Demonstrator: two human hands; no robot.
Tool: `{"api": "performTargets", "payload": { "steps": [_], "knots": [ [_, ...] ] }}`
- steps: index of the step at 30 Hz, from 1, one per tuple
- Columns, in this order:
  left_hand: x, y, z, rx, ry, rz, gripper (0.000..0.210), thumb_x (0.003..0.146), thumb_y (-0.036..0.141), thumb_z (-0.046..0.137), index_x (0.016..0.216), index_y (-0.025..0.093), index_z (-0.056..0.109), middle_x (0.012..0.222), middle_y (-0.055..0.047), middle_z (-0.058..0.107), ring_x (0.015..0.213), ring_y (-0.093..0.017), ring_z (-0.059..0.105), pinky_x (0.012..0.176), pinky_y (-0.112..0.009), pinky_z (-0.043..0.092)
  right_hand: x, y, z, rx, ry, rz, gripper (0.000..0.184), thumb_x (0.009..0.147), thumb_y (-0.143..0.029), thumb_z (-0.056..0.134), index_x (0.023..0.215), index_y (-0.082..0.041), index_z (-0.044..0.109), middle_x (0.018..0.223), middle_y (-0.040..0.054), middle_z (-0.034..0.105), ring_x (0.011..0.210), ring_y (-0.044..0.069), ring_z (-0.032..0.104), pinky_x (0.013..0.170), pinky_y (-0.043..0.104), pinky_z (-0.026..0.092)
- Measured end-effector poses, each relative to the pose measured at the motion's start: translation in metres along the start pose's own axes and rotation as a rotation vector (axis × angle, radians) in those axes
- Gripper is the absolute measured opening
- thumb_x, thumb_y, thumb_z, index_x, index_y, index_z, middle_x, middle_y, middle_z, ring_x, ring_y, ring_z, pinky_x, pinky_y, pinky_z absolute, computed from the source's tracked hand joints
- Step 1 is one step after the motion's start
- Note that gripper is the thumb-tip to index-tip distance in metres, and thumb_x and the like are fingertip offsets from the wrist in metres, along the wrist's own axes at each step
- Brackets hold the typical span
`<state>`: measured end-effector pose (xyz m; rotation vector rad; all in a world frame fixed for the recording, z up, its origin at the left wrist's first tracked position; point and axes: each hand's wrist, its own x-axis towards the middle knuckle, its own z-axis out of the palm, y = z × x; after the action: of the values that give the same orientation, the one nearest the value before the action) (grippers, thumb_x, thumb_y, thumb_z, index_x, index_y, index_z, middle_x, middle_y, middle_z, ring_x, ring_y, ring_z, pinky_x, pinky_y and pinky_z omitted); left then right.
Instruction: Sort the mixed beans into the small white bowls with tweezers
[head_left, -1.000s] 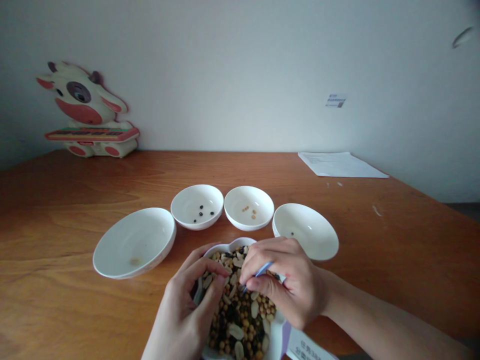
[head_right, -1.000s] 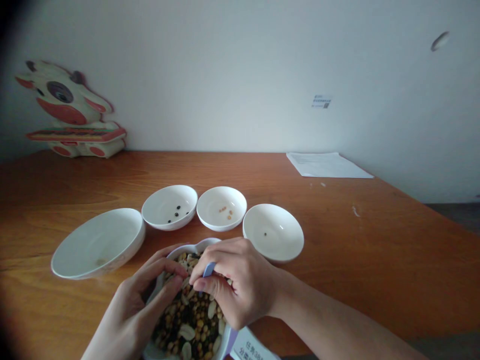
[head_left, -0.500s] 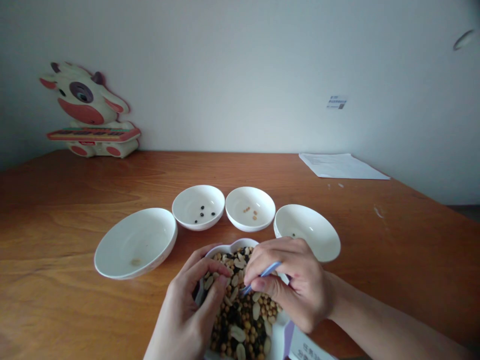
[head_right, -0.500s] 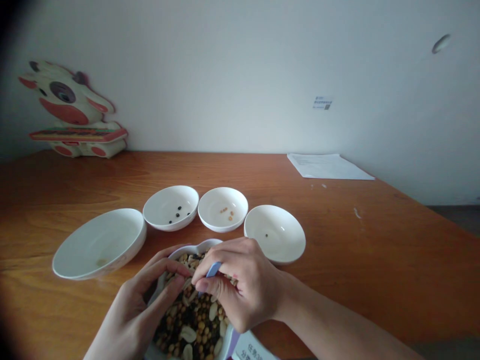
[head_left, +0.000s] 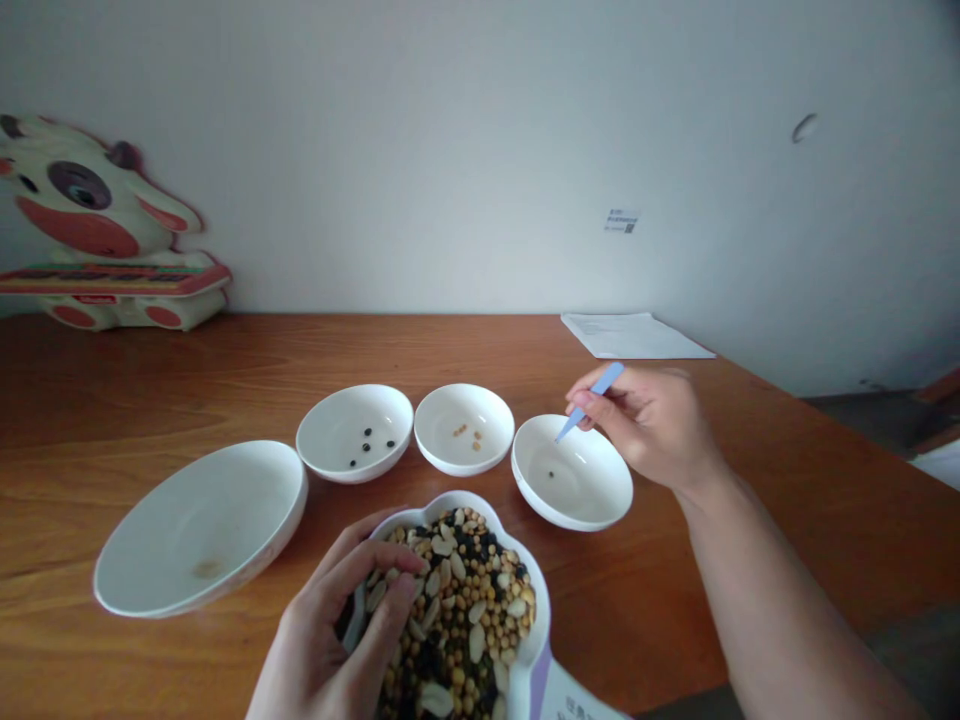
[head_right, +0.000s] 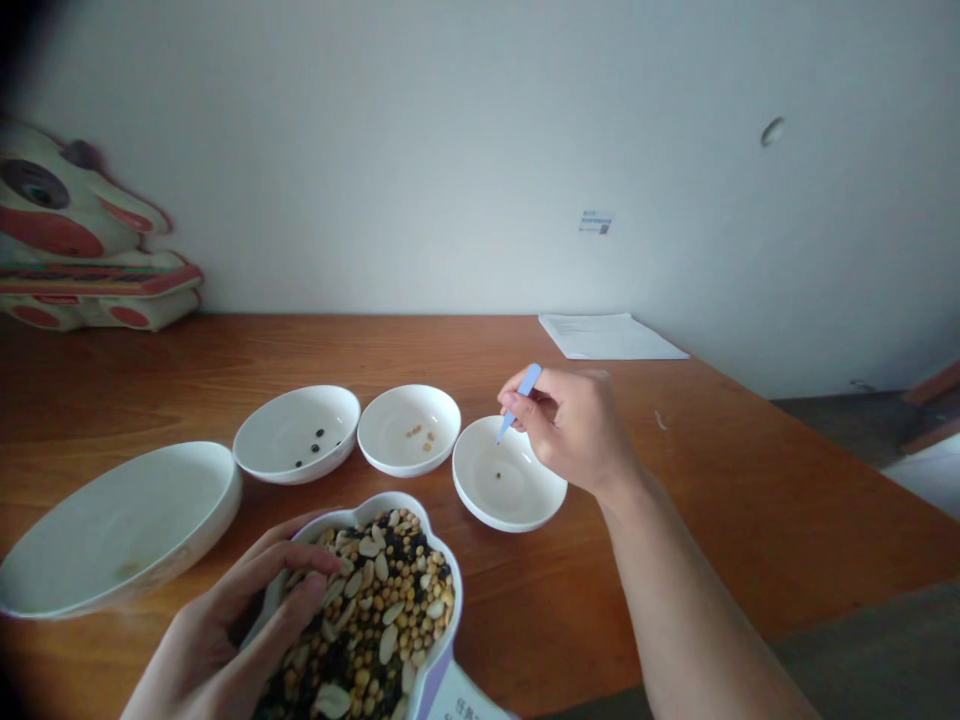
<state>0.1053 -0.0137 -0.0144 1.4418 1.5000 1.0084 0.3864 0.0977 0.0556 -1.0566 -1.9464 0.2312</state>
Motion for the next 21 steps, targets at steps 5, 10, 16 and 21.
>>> {"api": "performTargets", "payload": {
  "steps": [5,10,16,21],
  "knots": [
    [0.0,0.002,0.0,-0.006,0.006,-0.007,0.036,0.082,0.058,0.057,0.089,0.024,0.066,0.126,-0.007,0.06,0.109,-0.025,0.064,0.095,-0.035,0.053,0.003,0.006,0.009,-0.125,-0.2,0.058,0.019,0.086,-0.018,0.058,0.069,-0.014,0.066,0.056,-0.0002,0.065,0.048,0.011,0.056,0.048,0.021,0.04],
    [-0.003,0.009,0.001,0.004,-0.01,-0.014,0.035,0.085,0.056,0.054,0.089,0.024,0.067,0.131,-0.006,0.056,0.115,-0.024,0.06,0.099,-0.032,0.049,0.004,0.004,0.013,-0.154,-0.187,0.008,0.019,0.085,-0.017,0.057,0.068,-0.015,0.065,0.057,-0.0008,0.064,0.049,0.01,0.054,0.05,0.021,0.039],
    [-0.005,0.01,0.002,-0.017,-0.014,-0.022,0.033,0.086,0.055,0.053,0.09,0.025,0.065,0.131,-0.004,0.055,0.115,-0.023,0.058,0.099,-0.033,0.048,-0.007,-0.016,0.022,0.252,0.008,-0.128,0.016,0.09,-0.021,0.059,0.078,-0.014,0.068,0.072,0.0056,0.071,0.063,0.015,0.065,0.057,0.024,0.05],
    [-0.006,0.012,0.004,-0.054,-0.027,-0.04,0.031,0.088,0.053,0.052,0.09,0.024,0.063,0.131,-0.003,0.053,0.117,-0.023,0.057,0.101,-0.034,0.047,-0.023,-0.049,0.042,0.652,-0.313,-0.275,0.018,0.092,-0.021,0.058,0.081,-0.012,0.069,0.07,0.0085,0.072,0.062,0.015,0.066,0.059,0.026,0.052]
  ]
}}
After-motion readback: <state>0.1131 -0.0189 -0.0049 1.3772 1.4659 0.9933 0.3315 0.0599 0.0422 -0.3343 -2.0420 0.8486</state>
